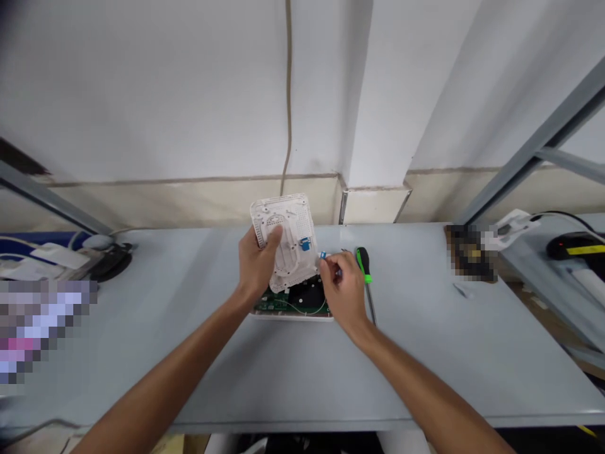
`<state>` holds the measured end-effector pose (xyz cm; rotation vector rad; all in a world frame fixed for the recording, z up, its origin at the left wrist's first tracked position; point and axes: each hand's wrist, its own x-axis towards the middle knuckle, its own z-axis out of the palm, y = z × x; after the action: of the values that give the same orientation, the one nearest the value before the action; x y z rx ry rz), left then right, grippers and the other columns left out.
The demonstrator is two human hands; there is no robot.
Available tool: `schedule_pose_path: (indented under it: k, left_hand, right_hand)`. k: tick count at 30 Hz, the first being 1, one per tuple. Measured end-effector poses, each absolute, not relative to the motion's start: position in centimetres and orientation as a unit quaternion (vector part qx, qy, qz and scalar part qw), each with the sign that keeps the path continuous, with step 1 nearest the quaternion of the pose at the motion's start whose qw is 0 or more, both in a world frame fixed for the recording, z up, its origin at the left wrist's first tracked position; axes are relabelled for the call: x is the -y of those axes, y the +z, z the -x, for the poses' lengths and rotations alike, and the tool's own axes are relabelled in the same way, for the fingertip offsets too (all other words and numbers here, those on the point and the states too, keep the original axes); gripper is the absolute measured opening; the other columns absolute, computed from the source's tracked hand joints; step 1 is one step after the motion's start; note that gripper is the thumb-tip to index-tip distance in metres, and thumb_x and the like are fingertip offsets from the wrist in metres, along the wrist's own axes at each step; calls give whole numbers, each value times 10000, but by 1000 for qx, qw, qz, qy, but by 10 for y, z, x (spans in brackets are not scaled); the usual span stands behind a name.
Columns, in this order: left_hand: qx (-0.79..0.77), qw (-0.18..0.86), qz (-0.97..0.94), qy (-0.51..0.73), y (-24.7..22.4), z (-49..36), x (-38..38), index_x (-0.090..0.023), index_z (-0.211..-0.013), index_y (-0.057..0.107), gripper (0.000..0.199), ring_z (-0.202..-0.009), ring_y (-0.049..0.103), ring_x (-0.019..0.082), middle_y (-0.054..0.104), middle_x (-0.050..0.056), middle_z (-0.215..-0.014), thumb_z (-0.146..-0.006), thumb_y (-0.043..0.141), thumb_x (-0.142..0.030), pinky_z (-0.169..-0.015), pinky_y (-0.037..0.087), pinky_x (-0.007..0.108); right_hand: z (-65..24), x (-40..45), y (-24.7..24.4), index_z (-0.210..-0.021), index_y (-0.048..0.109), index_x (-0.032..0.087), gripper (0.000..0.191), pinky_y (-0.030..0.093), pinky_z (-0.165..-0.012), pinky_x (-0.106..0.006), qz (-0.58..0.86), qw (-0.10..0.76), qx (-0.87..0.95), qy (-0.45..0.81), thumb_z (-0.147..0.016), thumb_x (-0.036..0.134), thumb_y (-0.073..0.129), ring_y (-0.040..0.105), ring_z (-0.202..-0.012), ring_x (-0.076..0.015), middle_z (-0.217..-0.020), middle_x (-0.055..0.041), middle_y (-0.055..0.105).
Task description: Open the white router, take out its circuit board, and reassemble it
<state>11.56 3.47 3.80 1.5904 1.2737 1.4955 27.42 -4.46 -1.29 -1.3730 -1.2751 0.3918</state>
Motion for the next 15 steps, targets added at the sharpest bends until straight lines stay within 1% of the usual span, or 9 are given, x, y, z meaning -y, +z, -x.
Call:
schedule_pose_path:
  k: [2,4,6,8,9,11,15]
  left_hand:
    - [-468,343,-595,556,47,-101,-56,-182,-1075,753,286,-960,748,268,799,91,-1078,-929,697,-422,-786,618,374]
    - [-457,378,-603,534,58,-87,-84,-173,-1119,752,366,-951,752,273,794,107,-1111,-886,748,-457,-768,630,383]
    - [-449,409,-641,470,67,-74,-115,-165,-1090,766,390,-937,753,270,796,114,-1109,-820,820,-441,-755,631,373]
    - [-453,426,-671,404,71,-67,-142,-160,-1034,775,372,-881,752,260,801,117,-1066,-804,832,-447,-697,613,348]
    - [-460,422,-682,380,71,-65,-154,-163,-1031,774,365,-855,749,253,801,115,-1050,-804,830,-444,-664,596,333]
    - [-467,404,-715,329,69,-66,-173,-168,-1034,771,357,-833,741,238,799,110,-1038,-805,827,-435,-647,567,312]
    - [-414,371,-810,187,70,-78,-196,-190,-1070,769,375,-858,728,233,794,94,-1049,-842,770,-489,-674,529,303]
  right_hand:
    - [-273,46,-11,-847,623,216,251,474,-645,-293,571,594,527,207,-990,423,610,555,-776,-169,-873,-28,584]
    - [-273,48,-11,-886,649,221,242,478,-642,-287,556,593,526,250,-985,439,618,570,-768,-165,-870,-24,609]
    - [-273,49,-12,-906,675,226,227,477,-630,-285,553,580,532,275,-962,445,652,575,-719,-159,-821,-11,633]
    - [-275,49,-15,-908,684,229,203,465,-602,-279,554,570,538,280,-931,430,687,586,-679,-154,-782,-2,660]
    - [-276,49,-16,-912,686,229,188,461,-590,-277,553,569,542,277,-919,417,697,596,-668,-153,-780,-1,678]
    - [-279,47,-19,-939,696,230,164,462,-583,-274,549,566,552,272,-912,392,699,629,-674,-158,-800,-5,719]
    - [-284,45,-23,-1005,743,240,178,470,-571,-281,540,548,574,280,-929,391,685,671,-675,-170,-828,-10,772]
